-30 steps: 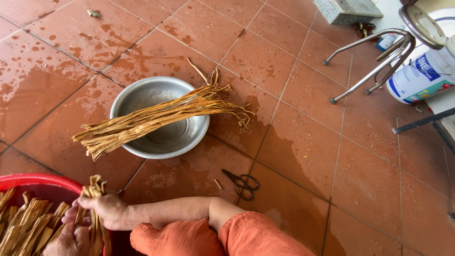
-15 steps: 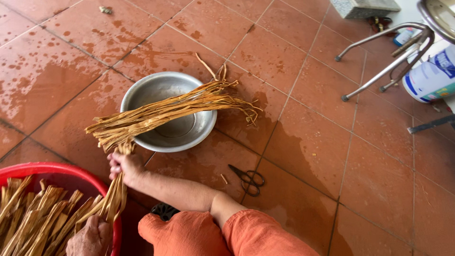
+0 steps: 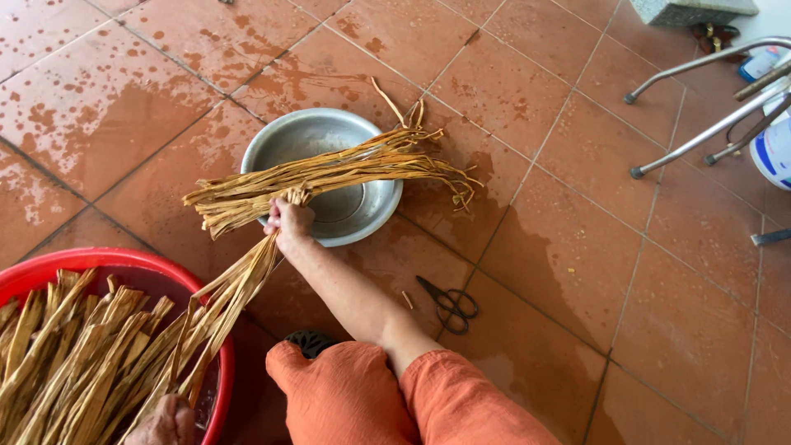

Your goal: The person sits on the floor and soaks bundles of dried leaf strips in a red basin of water, pressing them under and drawing them through the water by hand. They then lay the wetted strips across a metal basin and repeat the soaking with more bundles.

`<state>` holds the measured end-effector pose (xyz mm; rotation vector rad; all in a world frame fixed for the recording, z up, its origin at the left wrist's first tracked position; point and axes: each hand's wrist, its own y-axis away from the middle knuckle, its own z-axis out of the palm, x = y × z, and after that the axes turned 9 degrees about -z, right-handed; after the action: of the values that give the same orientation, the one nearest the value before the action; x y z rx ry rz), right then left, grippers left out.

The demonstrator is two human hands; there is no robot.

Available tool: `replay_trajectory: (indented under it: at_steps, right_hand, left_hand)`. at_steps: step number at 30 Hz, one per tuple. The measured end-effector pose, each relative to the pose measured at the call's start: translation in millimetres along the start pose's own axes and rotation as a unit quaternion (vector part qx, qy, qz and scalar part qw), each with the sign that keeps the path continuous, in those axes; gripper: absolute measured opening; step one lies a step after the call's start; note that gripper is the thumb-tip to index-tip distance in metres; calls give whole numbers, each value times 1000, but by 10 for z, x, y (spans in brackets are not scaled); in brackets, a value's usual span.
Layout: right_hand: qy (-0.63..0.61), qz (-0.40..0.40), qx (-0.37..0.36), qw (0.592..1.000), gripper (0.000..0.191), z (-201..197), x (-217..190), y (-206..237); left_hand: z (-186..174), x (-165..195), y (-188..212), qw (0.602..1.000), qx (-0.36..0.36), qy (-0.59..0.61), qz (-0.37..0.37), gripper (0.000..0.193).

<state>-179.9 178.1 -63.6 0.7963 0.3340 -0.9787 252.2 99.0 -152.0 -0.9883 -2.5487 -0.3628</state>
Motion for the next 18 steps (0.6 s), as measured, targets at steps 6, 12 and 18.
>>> replay_trajectory:
  at_steps: [6,12,18]
  right_hand:
    - [23,-56,29,998,12,-26,-167,-198]
    - [-5,-66,-97,993,9,-43,-285,-229]
    - [25,-61,-201,977,15,244,42,409]
  left_hand:
    - [-90,-175,98,997,-63,-2,-41,26]
    - [-217,-312,104,990,-92,-4,-102,21]
    - [-399,-395,108,992,-36,50,-110,18]
